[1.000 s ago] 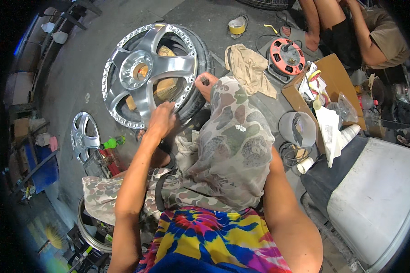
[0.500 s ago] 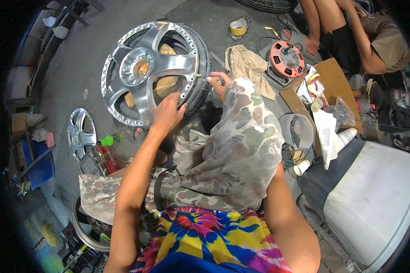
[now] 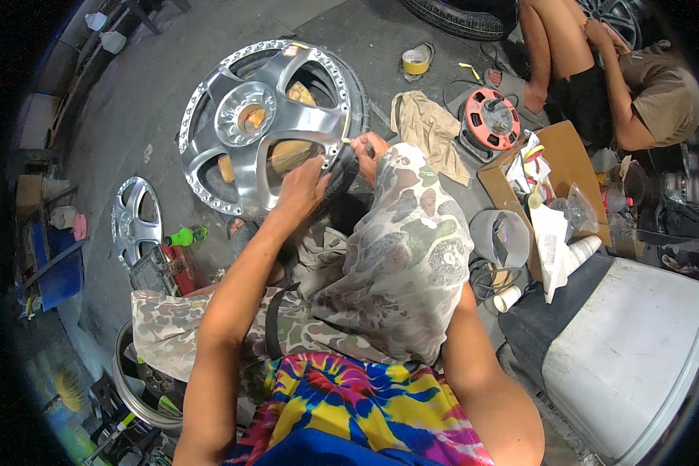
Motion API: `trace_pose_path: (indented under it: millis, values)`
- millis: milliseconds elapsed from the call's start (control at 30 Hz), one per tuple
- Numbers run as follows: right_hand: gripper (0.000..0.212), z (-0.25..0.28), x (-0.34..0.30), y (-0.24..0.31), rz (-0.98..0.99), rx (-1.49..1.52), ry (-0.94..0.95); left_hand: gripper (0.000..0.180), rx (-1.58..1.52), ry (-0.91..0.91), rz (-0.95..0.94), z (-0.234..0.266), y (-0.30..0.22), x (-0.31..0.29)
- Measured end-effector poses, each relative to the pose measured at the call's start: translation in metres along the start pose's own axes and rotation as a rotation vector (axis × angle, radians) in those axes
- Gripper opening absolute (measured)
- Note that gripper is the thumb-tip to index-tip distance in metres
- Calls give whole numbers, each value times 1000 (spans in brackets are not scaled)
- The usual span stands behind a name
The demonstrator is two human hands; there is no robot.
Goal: The person sits on the floor and applies small pieces of yellow tape to the bolt holes and edges of a silver car wheel rim. They handle the rim and tape by hand, placing pieces one at a time around the rim's circumference.
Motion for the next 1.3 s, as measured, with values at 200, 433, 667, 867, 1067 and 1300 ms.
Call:
trace_pose_path:
  millis: [200,433,667,867,1067,1300]
  values:
    - [36,44,-8,11,-39,-418,-69,48,29,189,-49,44,32,-25]
    - [41,103,-6,-10,-211,-244,-256,56,218,394,-135,107,52,-55]
    - [46,137,20,-51,-472,423,-572,51,362,473,-19,131,45,-70]
    - [48,120,67,-57,-299,361,-597,34,220,225,165,190,37,-46]
    - [50,84,101,20,110,-127,-439,59,370,176,511,257,119,-58]
    - [65,3,132,41,-46,-273,245,90,-209,168,1141,223,161,-105]
Point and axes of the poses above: each hand's wrist, its own x-axis towards the middle knuckle, its own z-axis out of the back of the hand, y = z × x, the point moved 1 cm from there along x, towards the middle knuckle, and after that the axes turned 7 degrees about -y, right-handed, at the moved point
